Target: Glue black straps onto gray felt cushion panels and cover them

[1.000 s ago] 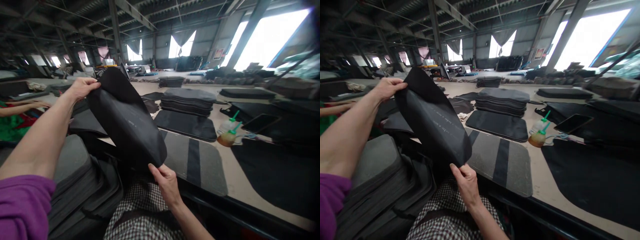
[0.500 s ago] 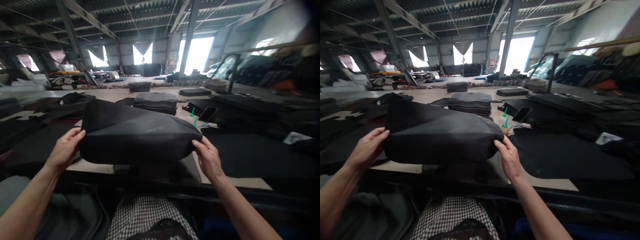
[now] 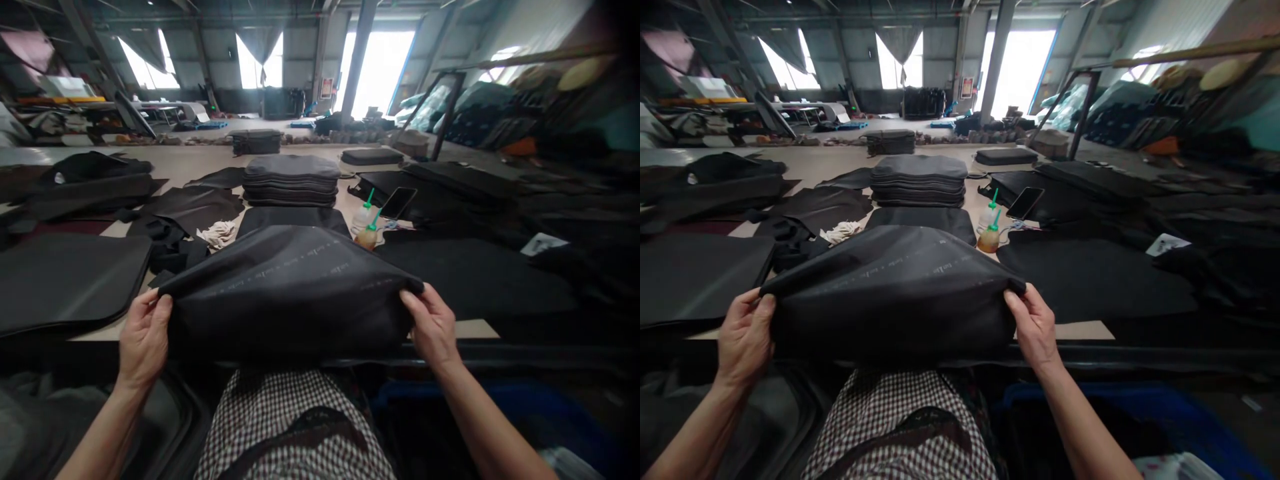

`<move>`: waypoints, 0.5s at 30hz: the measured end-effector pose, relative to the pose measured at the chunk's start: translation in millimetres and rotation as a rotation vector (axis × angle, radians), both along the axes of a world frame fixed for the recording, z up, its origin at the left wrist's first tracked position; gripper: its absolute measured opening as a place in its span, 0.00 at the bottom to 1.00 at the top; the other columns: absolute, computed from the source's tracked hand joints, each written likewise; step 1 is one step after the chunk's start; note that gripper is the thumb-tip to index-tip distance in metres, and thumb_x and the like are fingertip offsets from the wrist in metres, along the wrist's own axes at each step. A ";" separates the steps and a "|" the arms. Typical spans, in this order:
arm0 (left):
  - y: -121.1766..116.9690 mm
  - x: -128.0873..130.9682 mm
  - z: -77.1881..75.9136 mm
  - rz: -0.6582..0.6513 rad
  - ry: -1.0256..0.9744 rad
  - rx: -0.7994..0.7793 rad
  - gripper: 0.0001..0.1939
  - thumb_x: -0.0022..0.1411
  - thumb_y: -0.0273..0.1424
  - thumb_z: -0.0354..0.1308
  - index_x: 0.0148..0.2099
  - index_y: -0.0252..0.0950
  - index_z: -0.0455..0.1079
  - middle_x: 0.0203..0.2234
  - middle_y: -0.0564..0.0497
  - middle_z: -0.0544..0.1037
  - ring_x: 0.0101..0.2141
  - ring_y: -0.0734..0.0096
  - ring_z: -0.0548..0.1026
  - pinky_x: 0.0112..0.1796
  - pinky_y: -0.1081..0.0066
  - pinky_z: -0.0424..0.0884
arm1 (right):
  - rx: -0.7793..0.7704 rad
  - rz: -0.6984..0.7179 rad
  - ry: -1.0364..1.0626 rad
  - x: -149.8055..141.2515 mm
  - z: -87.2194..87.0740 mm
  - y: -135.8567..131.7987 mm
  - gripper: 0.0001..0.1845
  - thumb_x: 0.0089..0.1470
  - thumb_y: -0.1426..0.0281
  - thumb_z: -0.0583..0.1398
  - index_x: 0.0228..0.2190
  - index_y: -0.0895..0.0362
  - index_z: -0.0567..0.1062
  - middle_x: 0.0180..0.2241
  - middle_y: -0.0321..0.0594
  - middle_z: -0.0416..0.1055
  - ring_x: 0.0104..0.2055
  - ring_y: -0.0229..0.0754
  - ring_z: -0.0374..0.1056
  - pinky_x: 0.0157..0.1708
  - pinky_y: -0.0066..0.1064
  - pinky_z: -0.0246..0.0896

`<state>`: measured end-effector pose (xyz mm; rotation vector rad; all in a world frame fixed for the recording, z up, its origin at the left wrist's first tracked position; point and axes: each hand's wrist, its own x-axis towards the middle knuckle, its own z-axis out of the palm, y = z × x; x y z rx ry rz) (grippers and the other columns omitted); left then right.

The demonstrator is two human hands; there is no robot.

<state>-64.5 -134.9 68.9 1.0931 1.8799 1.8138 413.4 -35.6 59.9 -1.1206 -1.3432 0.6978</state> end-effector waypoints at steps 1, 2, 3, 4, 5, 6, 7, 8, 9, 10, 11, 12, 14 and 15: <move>0.7 0.2 -3.5 0.015 0.022 0.004 0.25 0.62 0.48 0.64 0.55 0.40 0.71 0.35 0.54 0.78 0.30 0.74 0.74 0.31 0.76 0.72 | -0.006 -0.011 0.015 0.3 -1.7 -2.1 0.12 0.59 0.58 0.65 0.42 0.51 0.79 0.37 0.35 0.75 0.39 0.42 0.69 0.39 0.30 0.65; 1.6 1.0 -5.3 0.028 0.037 0.005 0.25 0.62 0.48 0.64 0.55 0.40 0.72 0.37 0.53 0.79 0.32 0.73 0.76 0.32 0.76 0.73 | -0.016 -0.022 0.037 0.0 -2.8 -4.3 0.13 0.59 0.58 0.65 0.42 0.51 0.79 0.37 0.35 0.76 0.39 0.42 0.70 0.39 0.30 0.65; 2.7 2.5 -5.3 0.034 0.043 -0.003 0.25 0.61 0.48 0.65 0.55 0.40 0.72 0.38 0.52 0.79 0.33 0.72 0.76 0.33 0.76 0.73 | -0.034 -0.028 0.064 -0.7 -3.0 -6.2 0.13 0.59 0.57 0.65 0.42 0.51 0.79 0.37 0.35 0.76 0.39 0.42 0.71 0.38 0.30 0.66; 3.9 4.6 -3.3 0.026 0.041 -0.026 0.26 0.61 0.49 0.65 0.55 0.40 0.72 0.39 0.51 0.80 0.34 0.71 0.77 0.33 0.75 0.74 | -0.066 -0.026 0.097 -1.7 -2.3 -7.8 0.13 0.59 0.57 0.65 0.42 0.50 0.79 0.37 0.36 0.77 0.38 0.42 0.71 0.37 0.30 0.67; 5.5 7.0 0.6 0.006 0.026 -0.062 0.27 0.60 0.49 0.65 0.56 0.41 0.72 0.38 0.51 0.80 0.34 0.70 0.78 0.33 0.75 0.74 | -0.106 -0.020 0.132 -2.8 -0.7 -8.5 0.14 0.58 0.56 0.66 0.42 0.50 0.78 0.36 0.36 0.77 0.36 0.42 0.72 0.35 0.30 0.68; 7.8 9.7 6.2 -0.023 0.002 -0.110 0.28 0.59 0.49 0.66 0.58 0.42 0.71 0.37 0.52 0.80 0.34 0.69 0.78 0.32 0.75 0.74 | -0.153 -0.014 0.160 -3.8 2.0 -8.3 0.15 0.57 0.55 0.66 0.43 0.50 0.78 0.35 0.36 0.78 0.34 0.42 0.72 0.33 0.31 0.68; 11.1 12.4 12.9 -0.060 -0.023 -0.166 0.30 0.59 0.49 0.66 0.60 0.43 0.70 0.35 0.52 0.80 0.32 0.68 0.78 0.30 0.75 0.74 | -0.200 -0.011 0.176 -4.6 5.4 -6.7 0.17 0.56 0.54 0.67 0.43 0.49 0.77 0.34 0.36 0.78 0.31 0.42 0.73 0.31 0.32 0.69; 15.7 14.7 20.1 -0.101 -0.044 -0.224 0.32 0.58 0.49 0.67 0.62 0.45 0.69 0.33 0.53 0.80 0.31 0.68 0.78 0.28 0.75 0.73 | -0.245 -0.010 0.178 -5.0 9.6 -3.7 0.19 0.55 0.54 0.67 0.45 0.49 0.76 0.33 0.37 0.78 0.29 0.43 0.73 0.29 0.33 0.69; 21.9 16.5 27.3 -0.140 -0.054 -0.272 0.34 0.58 0.49 0.67 0.63 0.46 0.69 0.31 0.53 0.80 0.30 0.67 0.78 0.27 0.75 0.73 | -0.284 -0.009 0.170 -5.0 14.3 0.9 0.22 0.54 0.53 0.68 0.47 0.49 0.75 0.32 0.37 0.79 0.27 0.43 0.73 0.28 0.33 0.69; 29.9 17.5 33.7 -0.173 -0.058 -0.301 0.35 0.57 0.48 0.67 0.64 0.46 0.68 0.30 0.52 0.80 0.29 0.67 0.78 0.27 0.75 0.73 | -0.316 -0.008 0.157 -4.8 19.2 7.0 0.26 0.53 0.53 0.68 0.50 0.49 0.74 0.30 0.37 0.79 0.27 0.44 0.73 0.27 0.34 0.69; 39.6 17.6 38.9 -0.205 -0.064 -0.314 0.37 0.57 0.48 0.68 0.66 0.46 0.67 0.30 0.52 0.80 0.29 0.66 0.79 0.27 0.74 0.73 | -0.340 -0.007 0.137 -4.4 23.8 14.4 0.30 0.52 0.53 0.69 0.53 0.50 0.73 0.29 0.37 0.79 0.26 0.45 0.73 0.26 0.34 0.69; 50.9 17.0 42.8 -0.242 -0.077 -0.319 0.39 0.56 0.47 0.68 0.67 0.45 0.65 0.30 0.51 0.81 0.28 0.66 0.79 0.28 0.73 0.74 | -0.354 -0.006 0.111 -4.0 28.1 23.0 0.33 0.51 0.53 0.69 0.55 0.50 0.71 0.29 0.37 0.79 0.26 0.45 0.73 0.25 0.34 0.68; 76.5 14.1 47.0 -0.320 -0.105 -0.311 0.41 0.54 0.46 0.70 0.67 0.44 0.64 0.31 0.50 0.82 0.28 0.67 0.79 0.30 0.72 0.74 | -0.343 -0.008 0.063 -3.8 35.0 42.0 0.37 0.50 0.54 0.70 0.58 0.52 0.69 0.28 0.37 0.78 0.26 0.45 0.73 0.25 0.33 0.67; 89.7 12.3 47.8 -0.353 -0.108 -0.303 0.41 0.53 0.46 0.71 0.66 0.42 0.66 0.32 0.49 0.82 0.29 0.68 0.79 0.30 0.73 0.73 | -0.321 -0.010 0.052 -4.0 37.6 51.7 0.38 0.50 0.54 0.70 0.59 0.52 0.69 0.29 0.37 0.79 0.27 0.45 0.73 0.25 0.33 0.67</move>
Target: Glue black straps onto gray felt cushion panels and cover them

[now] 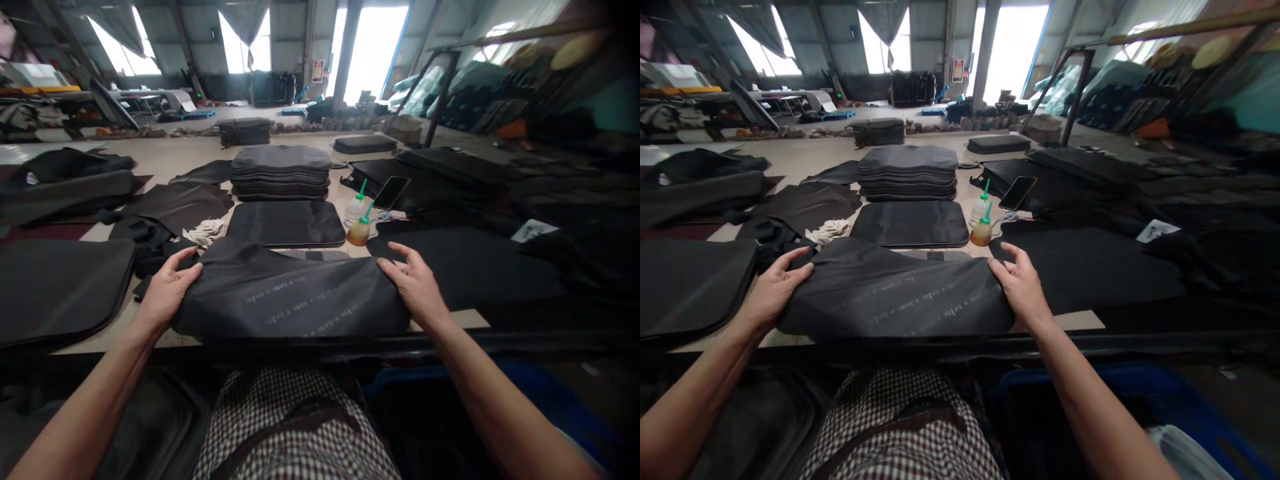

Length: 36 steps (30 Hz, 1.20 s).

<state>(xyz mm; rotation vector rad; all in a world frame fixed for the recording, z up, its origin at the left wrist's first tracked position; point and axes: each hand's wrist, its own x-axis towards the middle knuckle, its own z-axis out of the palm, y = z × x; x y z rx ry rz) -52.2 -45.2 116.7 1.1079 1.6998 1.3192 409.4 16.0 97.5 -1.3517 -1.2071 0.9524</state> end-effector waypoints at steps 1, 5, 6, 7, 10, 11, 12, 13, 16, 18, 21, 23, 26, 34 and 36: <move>12.7 -1.6 0.6 -0.022 0.007 0.013 0.39 0.52 0.47 0.71 0.63 0.40 0.70 0.33 0.48 0.83 0.29 0.68 0.78 0.30 0.73 0.72 | 0.028 0.002 -0.006 -0.4 2.1 9.2 0.38 0.49 0.54 0.70 0.58 0.52 0.69 0.30 0.37 0.79 0.28 0.45 0.73 0.26 0.32 0.67; 45.0 -3.0 3.6 0.002 0.151 0.142 0.28 0.52 0.49 0.70 0.49 0.34 0.79 0.41 0.45 0.83 0.37 0.66 0.79 0.36 0.73 0.72 | 0.137 0.018 -0.047 -0.4 8.0 34.4 0.27 0.52 0.54 0.68 0.50 0.52 0.75 0.28 0.34 0.75 0.27 0.40 0.69 0.25 0.29 0.61; 46.7 -2.2 4.2 0.013 0.184 0.177 0.26 0.54 0.49 0.68 0.48 0.35 0.79 0.43 0.45 0.83 0.40 0.65 0.79 0.40 0.73 0.72 | 0.158 0.017 -0.064 0.6 8.6 36.7 0.23 0.53 0.54 0.68 0.47 0.52 0.76 0.26 0.33 0.73 0.26 0.39 0.67 0.24 0.28 0.59; 45.8 -1.4 4.0 0.021 0.208 0.207 0.25 0.56 0.48 0.67 0.49 0.36 0.79 0.45 0.45 0.83 0.42 0.64 0.79 0.43 0.72 0.72 | 0.169 0.015 -0.077 1.9 8.4 37.5 0.21 0.54 0.54 0.67 0.45 0.52 0.77 0.24 0.32 0.70 0.25 0.38 0.64 0.23 0.28 0.56; 32.6 -0.4 -4.0 0.036 0.237 0.208 0.23 0.59 0.47 0.65 0.50 0.38 0.79 0.48 0.47 0.82 0.47 0.64 0.78 0.48 0.72 0.71 | 0.151 0.010 -0.088 7.7 1.8 33.2 0.19 0.54 0.54 0.67 0.42 0.53 0.79 0.24 0.31 0.67 0.24 0.36 0.61 0.23 0.27 0.54; 26.6 -0.8 -9.4 0.033 0.235 0.173 0.23 0.59 0.48 0.65 0.50 0.38 0.79 0.48 0.47 0.82 0.47 0.64 0.78 0.47 0.72 0.71 | 0.124 0.024 -0.090 9.8 -2.7 30.5 0.20 0.54 0.53 0.67 0.42 0.53 0.79 0.25 0.32 0.69 0.25 0.37 0.62 0.24 0.27 0.55; 20.7 -1.6 -15.9 0.020 0.224 0.121 0.24 0.59 0.49 0.65 0.51 0.39 0.79 0.48 0.47 0.82 0.46 0.63 0.78 0.46 0.72 0.72 | 0.088 0.048 -0.091 11.9 -8.1 27.5 0.20 0.53 0.53 0.67 0.42 0.53 0.79 0.27 0.34 0.71 0.27 0.38 0.64 0.25 0.27 0.58; 15.3 -2.6 -23.0 -0.007 0.206 0.059 0.26 0.58 0.50 0.65 0.52 0.39 0.78 0.48 0.46 0.81 0.45 0.63 0.78 0.44 0.72 0.72 | 0.046 0.079 -0.086 13.9 -14.1 24.4 0.22 0.53 0.52 0.68 0.44 0.53 0.78 0.30 0.36 0.74 0.30 0.39 0.68 0.27 0.28 0.61; 4.9 -5.9 -44.0 -0.128 0.153 -0.088 0.34 0.55 0.52 0.67 0.59 0.39 0.74 0.51 0.43 0.80 0.46 0.58 0.78 0.41 0.69 0.74 | -0.066 0.176 -0.076 19.2 -33.7 15.3 0.28 0.50 0.52 0.69 0.50 0.51 0.76 0.44 0.42 0.78 0.42 0.47 0.74 0.37 0.34 0.70; 2.8 -7.8 -54.4 -0.178 0.162 -0.120 0.39 0.52 0.51 0.70 0.63 0.40 0.70 0.54 0.40 0.77 0.51 0.55 0.77 0.45 0.66 0.75 | -0.087 0.211 -0.129 21.8 -45.4 9.6 0.32 0.49 0.52 0.70 0.53 0.50 0.74 0.50 0.44 0.77 0.49 0.50 0.74 0.44 0.39 0.72; 4.2 -10.4 -63.5 -0.199 0.256 -0.142 0.43 0.51 0.50 0.70 0.66 0.42 0.67 0.54 0.41 0.77 0.53 0.53 0.76 0.48 0.63 0.74 | -0.060 0.204 -0.288 23.5 -58.7 1.6 0.33 0.49 0.53 0.69 0.54 0.51 0.73 0.49 0.46 0.76 0.50 0.52 0.73 0.49 0.43 0.70; 5.9 -11.9 -66.6 -0.200 0.379 -0.149 0.43 0.52 0.51 0.68 0.67 0.42 0.66 0.48 0.43 0.79 0.49 0.54 0.77 0.46 0.63 0.74 | -0.034 0.170 -0.411 22.8 -64.9 -3.4 0.32 0.52 0.53 0.67 0.55 0.51 0.73 0.46 0.45 0.76 0.45 0.50 0.74 0.47 0.44 0.70; 7.1 -12.9 -69.4 -0.182 0.598 -0.149 0.40 0.56 0.52 0.65 0.68 0.45 0.65 0.42 0.47 0.80 0.41 0.58 0.79 0.41 0.66 0.73 | 0.003 0.133 -0.598 19.8 -71.3 -9.8 0.29 0.56 0.54 0.64 0.57 0.50 0.72 0.43 0.44 0.76 0.40 0.49 0.73 0.44 0.44 0.69; 3.0 -5.7 -72.2 -0.154 0.804 -0.108 0.36 0.60 0.50 0.61 0.68 0.48 0.64 0.43 0.47 0.78 0.34 0.61 0.78 0.38 0.66 0.71 | 0.046 0.074 -0.680 13.0 -77.0 -12.9 0.28 0.55 0.55 0.64 0.56 0.51 0.73 0.45 0.45 0.77 0.39 0.50 0.74 0.41 0.44 0.70; 2.1 -4.4 -72.7 -0.144 0.833 -0.114 0.36 0.60 0.50 0.60 0.68 0.47 0.64 0.42 0.48 0.78 0.29 0.64 0.76 0.36 0.67 0.70 | 0.052 0.061 -0.673 11.9 -77.5 -12.1 0.28 0.55 0.55 0.64 0.55 0.51 0.73 0.44 0.45 0.77 0.39 0.49 0.74 0.41 0.43 0.70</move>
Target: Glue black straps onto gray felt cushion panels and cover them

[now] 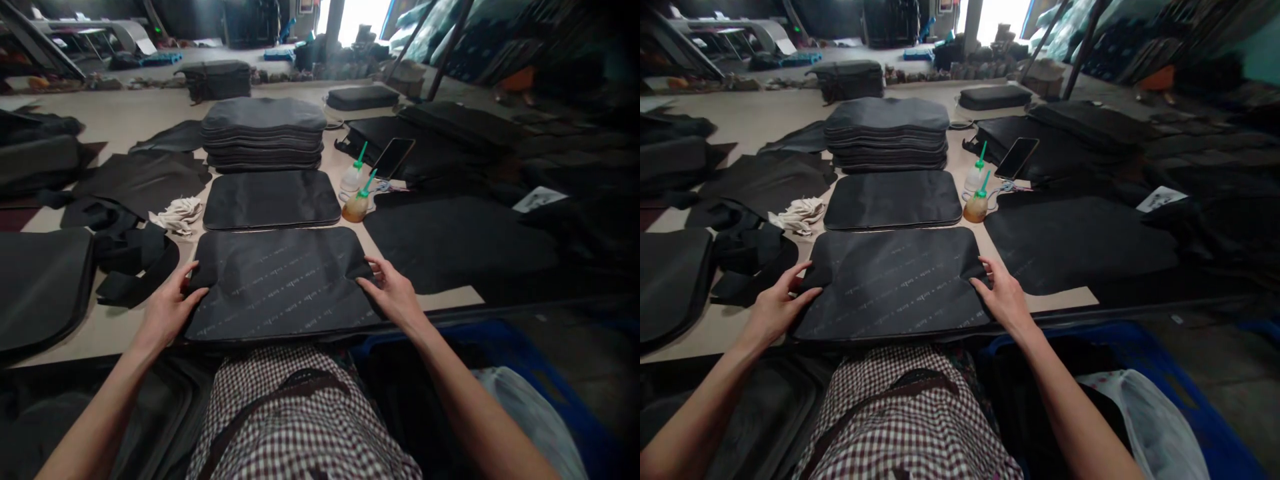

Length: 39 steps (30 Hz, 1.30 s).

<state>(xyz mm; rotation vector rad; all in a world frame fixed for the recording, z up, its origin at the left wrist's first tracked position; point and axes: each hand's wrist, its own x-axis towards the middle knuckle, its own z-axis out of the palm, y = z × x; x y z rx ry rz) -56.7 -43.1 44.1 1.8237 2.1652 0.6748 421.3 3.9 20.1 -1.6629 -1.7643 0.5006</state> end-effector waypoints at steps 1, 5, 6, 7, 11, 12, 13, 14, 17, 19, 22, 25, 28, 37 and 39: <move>-0.3 0.1 -0.3 0.008 0.009 -0.006 0.36 0.60 0.51 0.61 0.68 0.47 0.64 0.41 0.48 0.78 0.27 0.66 0.75 0.34 0.68 0.70 | 0.001 -0.004 0.001 -0.5 -0.3 0.1 0.29 0.55 0.55 0.64 0.55 0.51 0.73 0.44 0.45 0.77 0.39 0.49 0.74 0.42 0.43 0.70; -0.6 -2.7 -1.2 0.056 -0.017 -0.036 0.38 0.58 0.53 0.62 0.67 0.46 0.64 0.39 0.49 0.77 0.27 0.67 0.75 0.33 0.70 0.69 | 0.005 -0.011 0.008 -1.3 -2.0 -1.0 0.30 0.54 0.55 0.65 0.56 0.52 0.73 0.47 0.45 0.76 0.41 0.49 0.73 0.44 0.44 0.70; -0.3 -3.8 -1.2 0.063 -0.032 -0.037 0.39 0.57 0.53 0.63 0.67 0.47 0.64 0.39 0.50 0.77 0.28 0.67 0.75 0.33 0.71 0.69 | 0.006 -0.009 0.010 -1.2 -2.4 -1.5 0.30 0.54 0.55 0.66 0.56 0.51 0.72 0.47 0.45 0.76 0.41 0.49 0.73 0.45 0.43 0.70; 0.1 -4.8 -1.1 0.063 -0.046 -0.039 0.39 0.57 0.53 0.63 0.67 0.48 0.64 0.39 0.51 0.77 0.29 0.68 0.75 0.34 0.71 0.70 | 0.003 -0.004 0.014 -0.8 -2.6 -1.9 0.30 0.54 0.56 0.66 0.57 0.51 0.72 0.48 0.45 0.76 0.42 0.49 0.73 0.45 0.43 0.70; 2.8 -8.1 -1.2 0.055 -0.067 -0.068 0.39 0.57 0.53 0.65 0.67 0.49 0.64 0.39 0.53 0.77 0.32 0.68 0.76 0.35 0.72 0.69 | -0.024 0.008 0.047 1.1 -1.3 -3.5 0.30 0.53 0.60 0.67 0.57 0.51 0.72 0.47 0.44 0.75 0.42 0.47 0.72 0.45 0.41 0.69; 3.6 -8.7 -1.6 0.064 -0.069 -0.076 0.39 0.56 0.53 0.66 0.67 0.49 0.64 0.39 0.54 0.77 0.32 0.67 0.76 0.36 0.71 0.69 | -0.031 0.009 0.059 1.4 -0.5 -3.8 0.30 0.53 0.61 0.67 0.57 0.52 0.72 0.46 0.43 0.75 0.41 0.47 0.72 0.45 0.41 0.69; 4.5 -9.2 -2.1 0.077 -0.073 -0.082 0.39 0.55 0.53 0.66 0.67 0.50 0.65 0.39 0.54 0.77 0.33 0.67 0.77 0.36 0.71 0.70 | -0.037 0.010 0.070 1.7 0.2 -4.1 0.30 0.53 0.61 0.67 0.56 0.52 0.72 0.46 0.43 0.75 0.41 0.47 0.72 0.45 0.41 0.69; 5.4 -9.6 -2.7 0.088 -0.079 -0.087 0.39 0.55 0.53 0.66 0.66 0.51 0.65 0.39 0.54 0.77 0.33 0.66 0.77 0.36 0.71 0.70 | -0.043 0.010 0.078 1.7 0.8 -4.4 0.30 0.53 0.62 0.67 0.56 0.52 0.72 0.45 0.43 0.75 0.41 0.46 0.72 0.45 0.41 0.69; 7.4 -10.2 -3.7 0.095 -0.076 -0.097 0.39 0.54 0.54 0.66 0.66 0.52 0.65 0.38 0.55 0.77 0.34 0.65 0.76 0.36 0.70 0.70 | -0.054 0.010 0.097 1.8 -0.1 -4.6 0.29 0.52 0.63 0.67 0.55 0.52 0.72 0.45 0.42 0.75 0.40 0.45 0.71 0.45 0.40 0.69; 7.9 -10.6 -3.8 0.098 -0.066 -0.097 0.39 0.54 0.54 0.66 0.66 0.52 0.65 0.37 0.55 0.77 0.33 0.65 0.76 0.36 0.70 0.70 | -0.045 0.009 0.108 2.0 -3.3 -4.4 0.28 0.53 0.64 0.66 0.55 0.52 0.72 0.45 0.42 0.75 0.39 0.44 0.71 0.44 0.39 0.69; 7.3 -12.6 -4.6 0.109 -0.049 -0.104 0.39 0.53 0.55 0.66 0.66 0.53 0.65 0.37 0.55 0.77 0.32 0.65 0.76 0.34 0.71 0.69 | -0.020 0.020 0.123 2.5 -9.7 -3.9 0.28 0.53 0.64 0.66 0.55 0.52 0.72 0.44 0.42 0.75 0.38 0.44 0.70 0.43 0.38 0.68; 6.2 -16.3 -7.8 0.107 -0.037 -0.090 0.39 0.53 0.56 0.65 0.66 0.54 0.65 0.38 0.55 0.76 0.33 0.66 0.76 0.34 0.71 0.70 | 0.007 0.021 0.106 2.7 -14.9 -3.9 0.27 0.54 0.63 0.66 0.55 0.52 0.73 0.44 0.41 0.75 0.38 0.44 0.70 0.44 0.39 0.68; 5.8 -19.1 -10.8 0.111 -0.037 -0.094 0.39 0.55 0.55 0.65 0.66 0.53 0.65 0.38 0.55 0.76 0.32 0.69 0.75 0.35 0.73 0.69 | 0.029 0.018 0.095 2.6 -18.4 -4.2 0.27 0.53 0.64 0.67 0.55 0.52 0.73 0.44 0.41 0.75 0.38 0.44 0.70 0.44 0.40 0.68; 4.9 -18.6 -10.1 0.128 -0.019 -0.118 0.39 0.56 0.53 0.65 0.67 0.50 0.65 0.39 0.54 0.77 0.31 0.73 0.74 0.35 0.74 0.69 | 0.058 0.031 0.094 2.2 -22.7 -5.0 0.27 0.54 0.64 0.67 0.55 0.52 0.73 0.43 0.41 0.75 0.38 0.45 0.71 0.41 0.40 0.68; 5.1 -20.0 -11.6 0.124 -0.013 -0.124 0.40 0.56 0.54 0.65 0.67 0.50 0.65 0.39 0.54 0.77 0.31 0.73 0.75 0.34 0.75 0.69 | 0.056 0.030 0.085 2.1 -22.4 -5.4 0.27 0.54 0.64 0.67 0.55 0.52 0.73 0.42 0.41 0.75 0.37 0.45 0.70 0.41 0.39 0.67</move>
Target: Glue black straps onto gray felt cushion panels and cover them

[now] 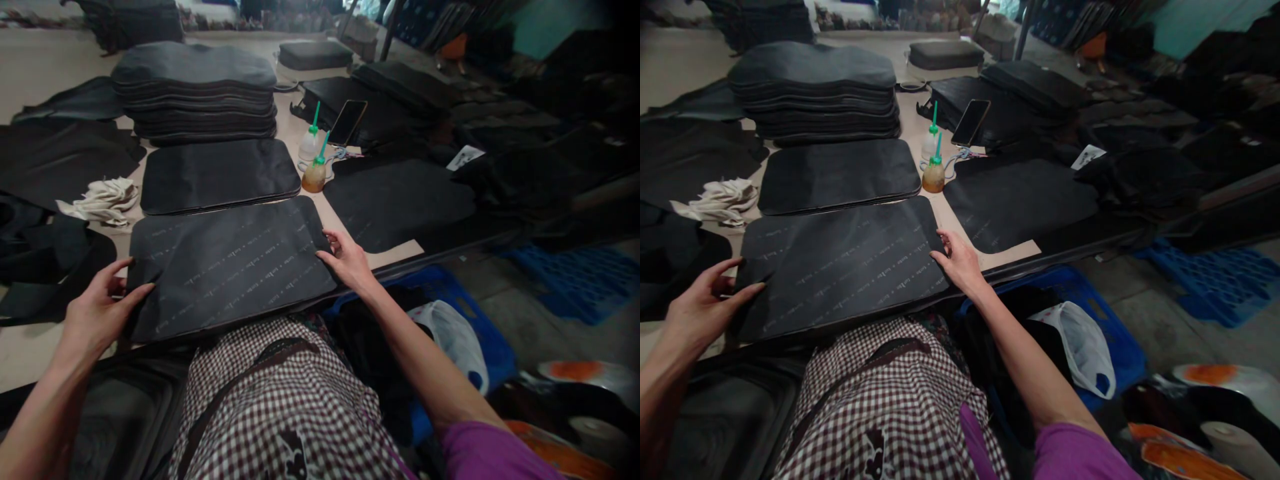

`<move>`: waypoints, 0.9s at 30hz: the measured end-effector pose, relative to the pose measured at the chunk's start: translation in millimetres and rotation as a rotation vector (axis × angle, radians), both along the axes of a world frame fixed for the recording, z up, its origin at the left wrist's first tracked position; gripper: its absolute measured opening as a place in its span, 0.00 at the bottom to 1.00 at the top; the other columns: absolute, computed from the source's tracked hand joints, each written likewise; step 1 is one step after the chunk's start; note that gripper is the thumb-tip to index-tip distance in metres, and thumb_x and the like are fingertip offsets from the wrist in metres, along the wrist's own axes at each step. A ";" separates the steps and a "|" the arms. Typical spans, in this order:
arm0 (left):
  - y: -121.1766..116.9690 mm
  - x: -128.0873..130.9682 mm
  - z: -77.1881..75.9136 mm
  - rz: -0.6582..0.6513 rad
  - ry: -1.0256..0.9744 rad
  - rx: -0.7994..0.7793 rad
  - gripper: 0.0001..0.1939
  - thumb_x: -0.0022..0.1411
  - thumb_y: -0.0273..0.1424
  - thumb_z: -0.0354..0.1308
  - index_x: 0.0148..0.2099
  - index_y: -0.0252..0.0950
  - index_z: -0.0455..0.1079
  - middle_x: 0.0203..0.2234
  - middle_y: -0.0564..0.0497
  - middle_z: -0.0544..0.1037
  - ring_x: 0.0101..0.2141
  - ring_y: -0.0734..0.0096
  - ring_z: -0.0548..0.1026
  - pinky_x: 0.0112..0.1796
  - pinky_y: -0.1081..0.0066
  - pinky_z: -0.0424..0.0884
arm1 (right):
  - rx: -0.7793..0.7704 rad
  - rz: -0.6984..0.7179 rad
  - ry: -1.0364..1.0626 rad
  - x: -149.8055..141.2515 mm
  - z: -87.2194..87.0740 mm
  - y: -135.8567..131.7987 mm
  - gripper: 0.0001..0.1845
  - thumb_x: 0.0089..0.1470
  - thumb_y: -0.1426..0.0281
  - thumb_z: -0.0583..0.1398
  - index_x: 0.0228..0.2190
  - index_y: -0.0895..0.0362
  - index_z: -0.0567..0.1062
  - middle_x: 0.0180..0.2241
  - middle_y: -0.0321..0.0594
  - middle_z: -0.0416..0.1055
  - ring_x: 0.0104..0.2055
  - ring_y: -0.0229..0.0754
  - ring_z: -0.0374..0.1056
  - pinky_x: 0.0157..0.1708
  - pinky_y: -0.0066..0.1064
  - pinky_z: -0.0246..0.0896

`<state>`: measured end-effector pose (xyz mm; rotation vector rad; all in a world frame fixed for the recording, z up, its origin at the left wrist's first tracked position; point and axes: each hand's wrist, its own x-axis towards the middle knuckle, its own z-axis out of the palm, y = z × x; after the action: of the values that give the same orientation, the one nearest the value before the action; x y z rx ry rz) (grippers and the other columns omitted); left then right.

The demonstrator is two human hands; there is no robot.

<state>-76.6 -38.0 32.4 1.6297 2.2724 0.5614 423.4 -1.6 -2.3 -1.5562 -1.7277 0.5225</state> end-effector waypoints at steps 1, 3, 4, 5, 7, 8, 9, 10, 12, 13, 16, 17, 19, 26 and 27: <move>0.2 -0.6 -0.9 0.000 0.002 0.000 0.40 0.56 0.54 0.65 0.67 0.50 0.65 0.39 0.54 0.77 0.31 0.73 0.75 0.34 0.75 0.69 | 0.001 -0.002 -0.002 -0.1 0.1 -0.2 0.27 0.54 0.63 0.67 0.55 0.52 0.73 0.42 0.41 0.75 0.37 0.45 0.70 0.40 0.39 0.67; 0.7 -1.3 -2.4 0.001 0.006 0.004 0.40 0.56 0.55 0.65 0.67 0.49 0.65 0.39 0.54 0.77 0.31 0.74 0.75 0.33 0.75 0.69 | 0.002 -0.001 -0.003 -0.3 0.4 -0.5 0.26 0.54 0.63 0.66 0.55 0.52 0.73 0.41 0.40 0.75 0.36 0.44 0.70 0.40 0.39 0.67; 0.9 -1.4 -3.0 0.001 0.007 0.010 0.40 0.55 0.55 0.65 0.67 0.49 0.65 0.39 0.54 0.77 0.31 0.74 0.74 0.33 0.75 0.68 | 0.001 -0.001 -0.002 -0.5 0.6 -0.6 0.26 0.54 0.63 0.66 0.55 0.52 0.73 0.41 0.40 0.75 0.36 0.44 0.69 0.40 0.39 0.67; 1.0 -1.3 -3.5 0.001 0.005 0.017 0.40 0.55 0.55 0.65 0.67 0.48 0.65 0.39 0.54 0.77 0.31 0.74 0.74 0.33 0.75 0.68 | 0.000 -0.004 -0.002 -0.6 0.8 -0.6 0.26 0.54 0.63 0.66 0.54 0.52 0.73 0.42 0.40 0.75 0.36 0.44 0.70 0.40 0.39 0.67; 1.1 -1.3 -4.3 -0.003 0.010 0.029 0.40 0.55 0.54 0.65 0.67 0.48 0.66 0.39 0.54 0.77 0.32 0.73 0.74 0.33 0.75 0.68 | -0.007 -0.011 -0.003 -1.1 1.4 -0.7 0.26 0.54 0.64 0.67 0.54 0.52 0.73 0.43 0.41 0.76 0.36 0.44 0.70 0.40 0.39 0.67; 1.0 -1.4 -4.6 -0.006 0.014 0.034 0.39 0.56 0.54 0.66 0.66 0.48 0.66 0.39 0.54 0.77 0.32 0.72 0.74 0.34 0.75 0.69 | -0.011 -0.013 -0.003 -1.3 1.6 -0.7 0.26 0.54 0.64 0.67 0.54 0.52 0.73 0.43 0.41 0.76 0.37 0.44 0.70 0.41 0.39 0.67; 1.0 -1.7 -5.0 -0.006 0.015 0.034 0.38 0.56 0.53 0.66 0.66 0.49 0.66 0.39 0.54 0.77 0.33 0.72 0.75 0.35 0.74 0.69 | -0.015 -0.016 -0.004 -1.4 1.8 -0.6 0.26 0.54 0.64 0.67 0.54 0.51 0.73 0.43 0.41 0.76 0.37 0.45 0.70 0.41 0.39 0.67; 0.9 -2.1 -5.5 -0.003 0.013 0.029 0.38 0.56 0.53 0.66 0.66 0.50 0.66 0.39 0.54 0.77 0.33 0.71 0.75 0.35 0.74 0.69 | -0.017 -0.018 -0.004 -1.5 1.8 -0.6 0.26 0.54 0.64 0.67 0.54 0.52 0.73 0.43 0.41 0.76 0.37 0.45 0.70 0.41 0.39 0.67; 0.9 -3.1 -6.5 0.003 0.011 0.020 0.38 0.56 0.53 0.66 0.66 0.50 0.66 0.39 0.54 0.78 0.34 0.70 0.76 0.35 0.74 0.69 | -0.016 -0.018 -0.006 -1.6 1.5 -0.6 0.26 0.53 0.64 0.67 0.54 0.52 0.74 0.41 0.41 0.75 0.37 0.45 0.70 0.41 0.39 0.67; 0.9 -3.7 -7.0 0.003 0.012 0.020 0.38 0.56 0.53 0.66 0.66 0.51 0.66 0.39 0.54 0.78 0.34 0.70 0.76 0.35 0.73 0.69 | -0.015 -0.018 -0.008 -1.6 1.2 -0.6 0.26 0.53 0.64 0.67 0.54 0.52 0.74 0.41 0.40 0.75 0.38 0.45 0.70 0.42 0.40 0.67; 1.1 -5.6 -8.7 -0.006 0.023 0.021 0.38 0.56 0.54 0.66 0.66 0.53 0.66 0.39 0.55 0.77 0.34 0.71 0.75 0.35 0.74 0.68 | -0.017 -0.017 -0.009 -1.5 0.2 -0.7 0.26 0.53 0.64 0.66 0.54 0.52 0.74 0.41 0.40 0.75 0.38 0.45 0.71 0.42 0.40 0.67; 1.2 -6.3 -9.3 -0.007 0.025 0.020 0.37 0.56 0.54 0.66 0.66 0.53 0.66 0.39 0.56 0.77 0.33 0.71 0.75 0.35 0.74 0.68 | -0.019 -0.017 -0.009 -1.5 0.0 -0.7 0.26 0.53 0.63 0.66 0.54 0.52 0.74 0.40 0.40 0.75 0.37 0.45 0.71 0.42 0.39 0.67; 1.2 -7.6 -10.7 -0.007 0.018 0.016 0.38 0.56 0.54 0.66 0.66 0.54 0.65 0.38 0.56 0.76 0.32 0.72 0.75 0.34 0.74 0.68 | -0.020 -0.019 -0.003 -1.4 0.0 -0.6 0.26 0.54 0.63 0.66 0.54 0.52 0.74 0.40 0.40 0.75 0.37 0.45 0.70 0.41 0.39 0.67; 1.6 -11.3 -14.9 -0.005 0.026 0.011 0.39 0.56 0.56 0.64 0.67 0.51 0.65 0.38 0.55 0.77 0.31 0.71 0.76 0.34 0.74 0.69 | -0.027 -0.022 0.001 -1.1 0.6 -0.8 0.25 0.54 0.63 0.66 0.53 0.52 0.74 0.37 0.38 0.73 0.37 0.45 0.70 0.41 0.39 0.67; 1.6 -11.2 -15.0 -0.011 0.026 0.009 0.39 0.56 0.56 0.64 0.67 0.51 0.65 0.38 0.55 0.78 0.31 0.71 0.76 0.34 0.74 0.69 | -0.025 -0.022 0.001 -1.2 0.7 -1.0 0.25 0.54 0.63 0.66 0.53 0.52 0.74 0.37 0.38 0.73 0.37 0.45 0.70 0.41 0.39 0.67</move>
<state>-87.9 -36.3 17.4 1.6621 2.2811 0.5520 422.1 -2.6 -1.6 -1.5907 -1.7075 0.5353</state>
